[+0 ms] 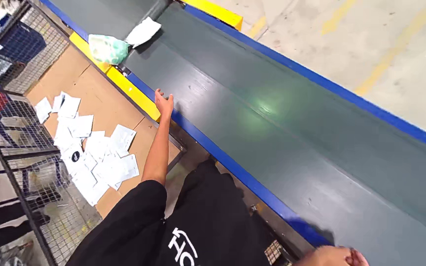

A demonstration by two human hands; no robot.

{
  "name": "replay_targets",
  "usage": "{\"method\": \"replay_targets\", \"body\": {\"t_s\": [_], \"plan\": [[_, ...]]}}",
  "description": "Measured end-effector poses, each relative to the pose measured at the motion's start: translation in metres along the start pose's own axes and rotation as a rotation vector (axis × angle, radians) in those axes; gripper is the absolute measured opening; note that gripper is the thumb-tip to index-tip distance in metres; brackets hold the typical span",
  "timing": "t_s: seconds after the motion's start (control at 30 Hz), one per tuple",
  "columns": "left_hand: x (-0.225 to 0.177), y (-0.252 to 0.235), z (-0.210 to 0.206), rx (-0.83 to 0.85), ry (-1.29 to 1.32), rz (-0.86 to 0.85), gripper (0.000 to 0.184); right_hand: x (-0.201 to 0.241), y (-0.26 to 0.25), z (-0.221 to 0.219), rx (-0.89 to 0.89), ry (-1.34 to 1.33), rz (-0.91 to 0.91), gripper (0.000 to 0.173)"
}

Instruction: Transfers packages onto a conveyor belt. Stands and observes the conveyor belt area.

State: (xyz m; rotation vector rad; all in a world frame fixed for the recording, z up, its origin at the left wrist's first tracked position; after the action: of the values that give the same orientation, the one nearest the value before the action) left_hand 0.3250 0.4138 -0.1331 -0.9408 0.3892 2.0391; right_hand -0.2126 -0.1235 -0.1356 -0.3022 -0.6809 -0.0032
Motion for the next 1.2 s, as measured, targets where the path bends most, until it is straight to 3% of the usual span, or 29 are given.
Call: {"method": "replay_targets", "body": {"t_s": [0.13,0.23,0.47,0.53,0.63,0.7,0.77,0.8,0.87,0.9,0.93,1.0,1.1,1.2], "plan": [[0.006,-0.063,-0.019,-0.094,0.003,0.059,0.073,0.073,0.036,-0.033,0.116,-0.077,0.238,0.034],[0.005,-0.085,-0.036,-0.098,-0.046,0.044,0.076,0.101,0.05,-0.047,0.238,-0.082,0.418,0.032],[-0.025,-0.127,-0.068,-0.117,-0.182,-0.07,0.074,0.131,0.068,-0.074,0.363,-0.097,0.42,0.035],[-0.029,-0.145,-0.075,-0.087,-0.228,-0.185,0.064,0.149,0.077,-0.092,0.442,-0.134,0.429,0.038],[-0.034,-0.165,-0.093,-0.048,-0.239,-0.328,0.03,0.197,0.099,-0.13,0.64,-0.162,0.496,0.041],[-0.034,-0.169,-0.102,0.085,-0.145,-0.487,0.021,0.241,0.125,-0.161,0.774,-0.179,0.639,0.04],[-0.04,-0.17,-0.104,0.374,0.073,-0.69,0.015,0.299,0.16,-0.196,0.87,-0.201,0.876,0.045],[-0.045,-0.175,-0.102,0.56,0.175,-0.73,0.014,0.331,0.185,-0.214,0.907,-0.207,0.99,0.052],[-0.051,-0.189,-0.087,0.84,0.277,-0.632,0.032,0.397,0.236,-0.247,0.949,-0.256,1.176,0.067],[-0.048,-0.205,-0.075,0.809,0.272,-0.547,0.044,0.428,0.261,-0.263,0.95,-0.3,1.249,0.074],[-0.042,-0.226,-0.061,0.666,0.223,-0.466,0.052,0.454,0.283,-0.279,0.949,-0.34,1.303,0.081],[-0.017,-0.281,-0.033,0.263,0.071,-0.305,0.061,0.492,0.322,-0.308,0.959,-0.379,1.381,0.091],[0.038,-0.355,0.009,-0.224,-0.054,0.025,0.079,0.512,0.369,-0.341,0.935,-0.35,1.504,0.094],[0.075,-0.405,0.045,-0.516,-0.1,0.246,0.101,0.516,0.393,-0.352,0.915,-0.295,1.581,0.091]]}}
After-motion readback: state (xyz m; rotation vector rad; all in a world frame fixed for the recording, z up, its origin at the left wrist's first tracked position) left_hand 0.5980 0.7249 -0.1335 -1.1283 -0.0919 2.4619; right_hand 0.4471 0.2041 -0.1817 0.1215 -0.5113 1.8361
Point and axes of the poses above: each hand's wrist, its own y-axis away from the middle knuckle, its own z-axis out of the back of the hand, x = y × z, the point moved 2 cm from there along -y, towards the middle knuckle, and after that the axes turned 13 degrees about -x, right-handed, at the moved point
